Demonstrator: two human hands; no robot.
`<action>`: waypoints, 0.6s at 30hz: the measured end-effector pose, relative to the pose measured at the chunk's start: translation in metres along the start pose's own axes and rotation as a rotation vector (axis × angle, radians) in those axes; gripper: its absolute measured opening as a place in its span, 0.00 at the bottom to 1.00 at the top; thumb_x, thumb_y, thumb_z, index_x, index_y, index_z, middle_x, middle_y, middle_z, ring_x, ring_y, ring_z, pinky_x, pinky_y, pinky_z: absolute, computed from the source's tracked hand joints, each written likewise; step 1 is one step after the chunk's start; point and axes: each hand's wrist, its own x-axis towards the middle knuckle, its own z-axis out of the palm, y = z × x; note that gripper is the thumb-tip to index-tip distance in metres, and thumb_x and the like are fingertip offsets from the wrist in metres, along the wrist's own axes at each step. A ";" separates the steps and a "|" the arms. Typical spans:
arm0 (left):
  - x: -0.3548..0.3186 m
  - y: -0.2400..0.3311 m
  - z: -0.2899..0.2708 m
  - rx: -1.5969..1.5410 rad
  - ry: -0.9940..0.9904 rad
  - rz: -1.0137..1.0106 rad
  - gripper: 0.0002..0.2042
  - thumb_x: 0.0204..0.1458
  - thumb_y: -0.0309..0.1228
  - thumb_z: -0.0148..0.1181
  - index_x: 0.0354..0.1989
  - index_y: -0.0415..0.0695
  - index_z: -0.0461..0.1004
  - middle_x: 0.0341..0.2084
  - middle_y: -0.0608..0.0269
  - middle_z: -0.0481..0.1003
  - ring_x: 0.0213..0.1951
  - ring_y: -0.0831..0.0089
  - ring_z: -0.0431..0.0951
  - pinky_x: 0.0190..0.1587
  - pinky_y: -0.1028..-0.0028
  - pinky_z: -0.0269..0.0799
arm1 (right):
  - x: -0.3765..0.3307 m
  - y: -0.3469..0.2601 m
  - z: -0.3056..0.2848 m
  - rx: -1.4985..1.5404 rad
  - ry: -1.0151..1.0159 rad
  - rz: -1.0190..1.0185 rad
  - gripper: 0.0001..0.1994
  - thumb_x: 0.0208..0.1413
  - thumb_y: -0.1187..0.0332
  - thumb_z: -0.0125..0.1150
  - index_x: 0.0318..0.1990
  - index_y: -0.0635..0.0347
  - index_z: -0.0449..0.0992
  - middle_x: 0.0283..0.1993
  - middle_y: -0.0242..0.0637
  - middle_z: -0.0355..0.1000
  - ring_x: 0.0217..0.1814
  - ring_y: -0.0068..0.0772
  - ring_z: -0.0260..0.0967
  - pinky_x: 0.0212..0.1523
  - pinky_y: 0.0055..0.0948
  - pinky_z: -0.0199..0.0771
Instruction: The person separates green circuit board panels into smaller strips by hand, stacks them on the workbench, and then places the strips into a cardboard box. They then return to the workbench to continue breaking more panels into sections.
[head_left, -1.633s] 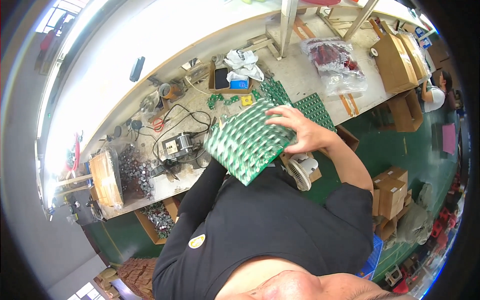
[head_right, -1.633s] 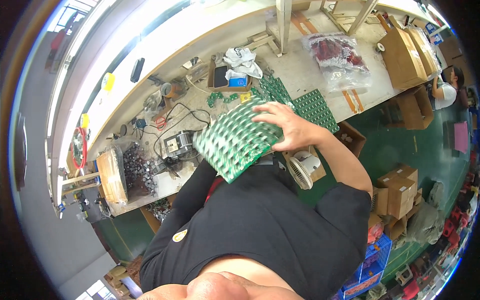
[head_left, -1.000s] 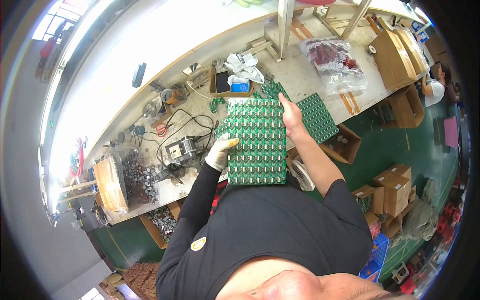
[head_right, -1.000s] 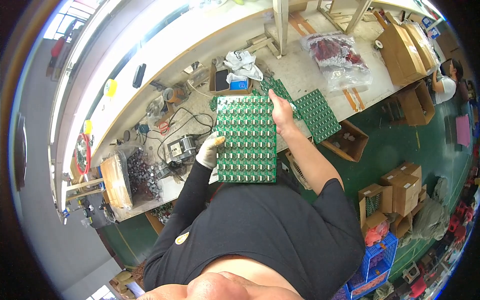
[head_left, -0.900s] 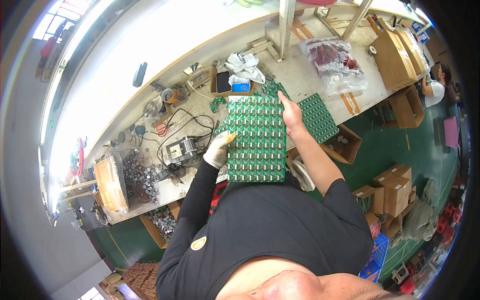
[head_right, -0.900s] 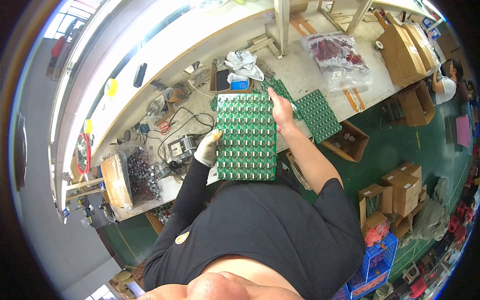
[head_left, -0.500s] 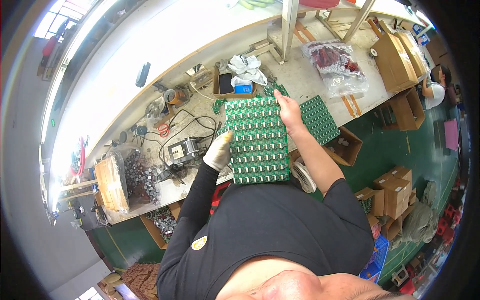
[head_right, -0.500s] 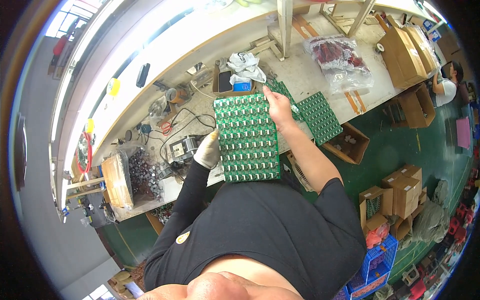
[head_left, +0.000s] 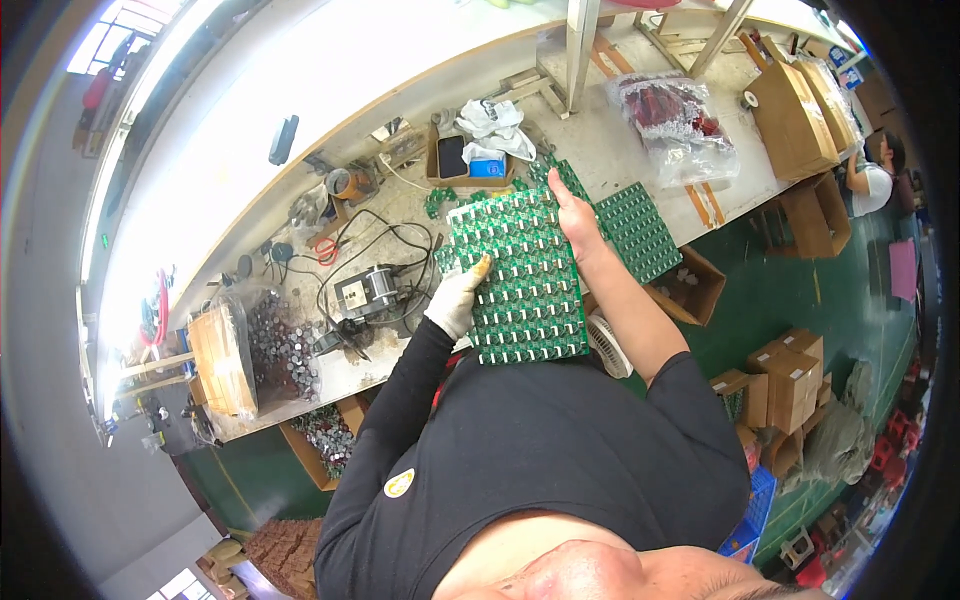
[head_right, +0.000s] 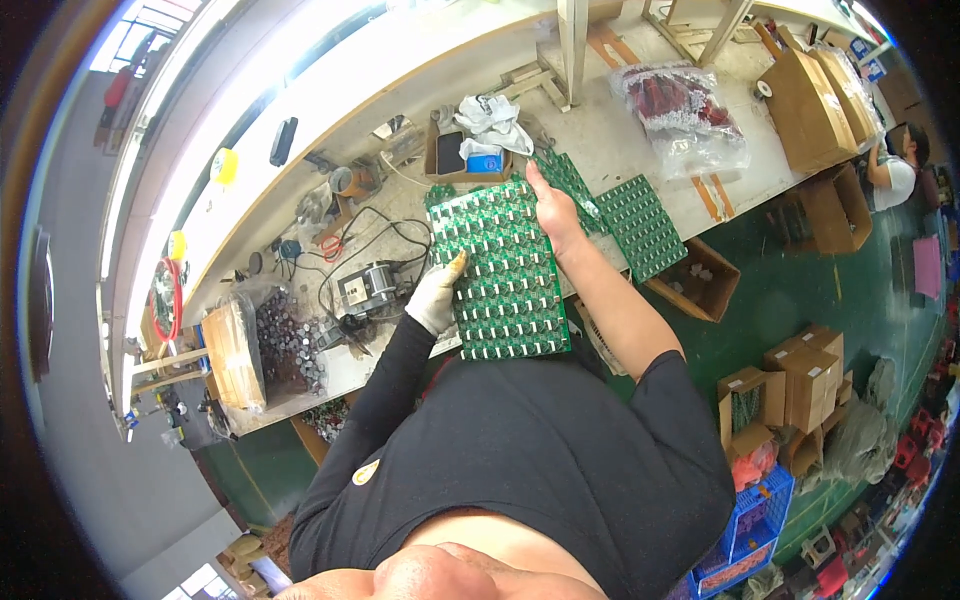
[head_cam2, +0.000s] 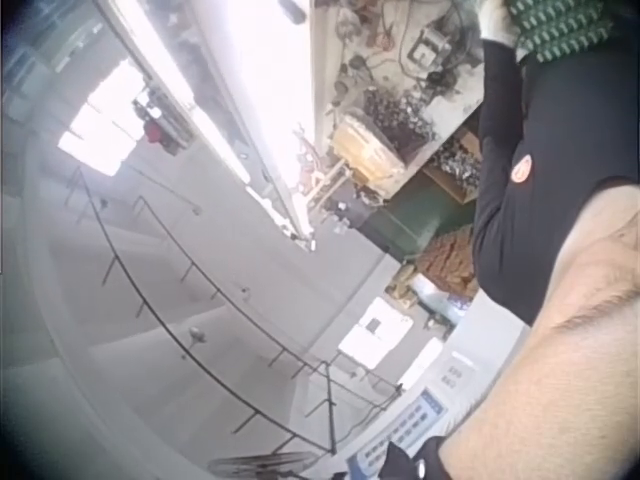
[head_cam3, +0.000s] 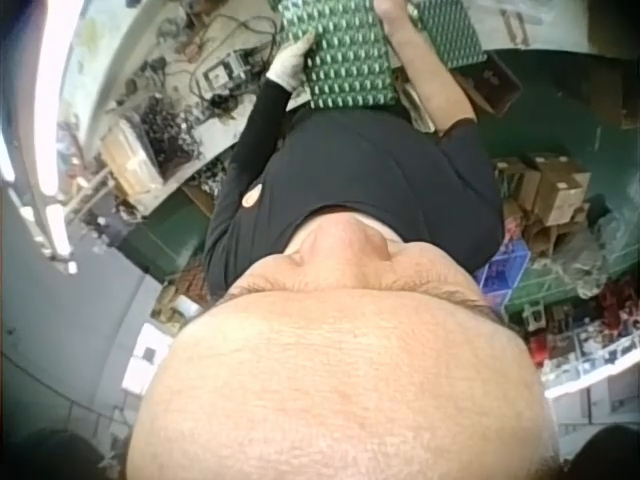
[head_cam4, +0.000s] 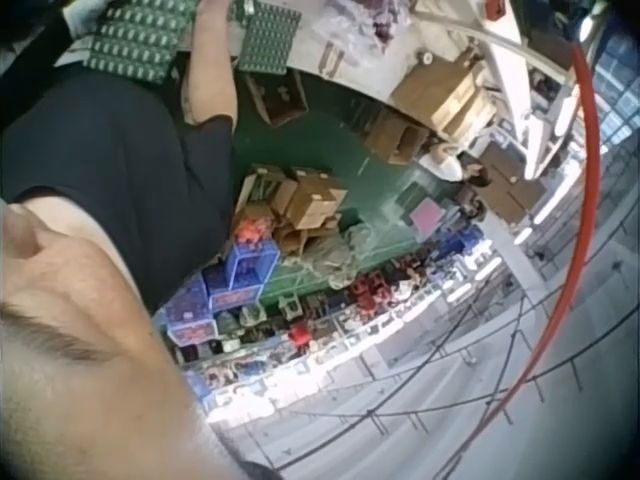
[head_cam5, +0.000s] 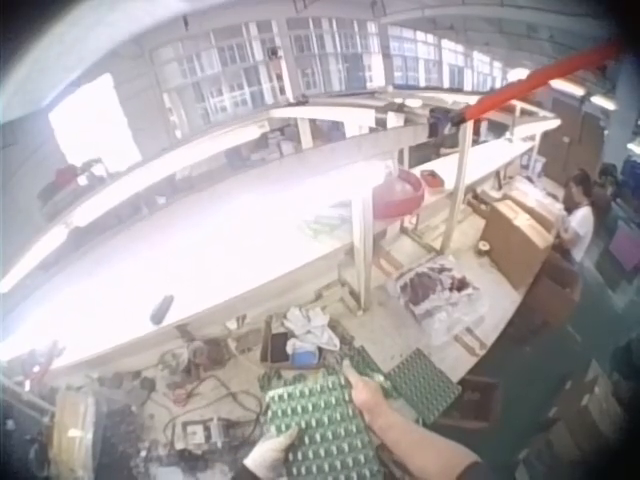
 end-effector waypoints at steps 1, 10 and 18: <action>-0.001 0.001 0.002 -0.036 -0.013 -0.031 0.13 0.52 0.36 0.57 0.43 0.43 0.71 0.35 0.65 0.75 0.35 0.74 0.75 0.39 0.70 0.72 | 0.001 0.002 -0.002 0.000 0.004 0.004 0.23 0.52 0.50 0.57 0.34 0.68 0.73 0.31 0.37 0.74 0.28 0.27 0.72 0.31 0.28 0.74; 0.013 -0.020 -0.016 -0.187 -0.065 -0.129 0.15 0.54 0.39 0.55 0.46 0.44 0.70 0.40 0.63 0.74 0.41 0.72 0.74 0.45 0.66 0.71 | 0.030 0.023 -0.023 0.150 -0.074 0.123 0.22 0.53 0.52 0.57 0.35 0.70 0.72 0.31 0.39 0.74 0.28 0.30 0.73 0.32 0.32 0.75; 0.009 -0.022 -0.008 -0.344 -0.160 -0.218 0.22 0.54 0.45 0.51 0.53 0.45 0.64 0.45 0.57 0.71 0.46 0.62 0.73 0.48 0.57 0.70 | -0.008 0.025 0.000 0.023 -0.266 0.036 0.23 0.58 0.50 0.47 0.45 0.64 0.71 0.40 0.39 0.74 0.39 0.29 0.73 0.40 0.31 0.74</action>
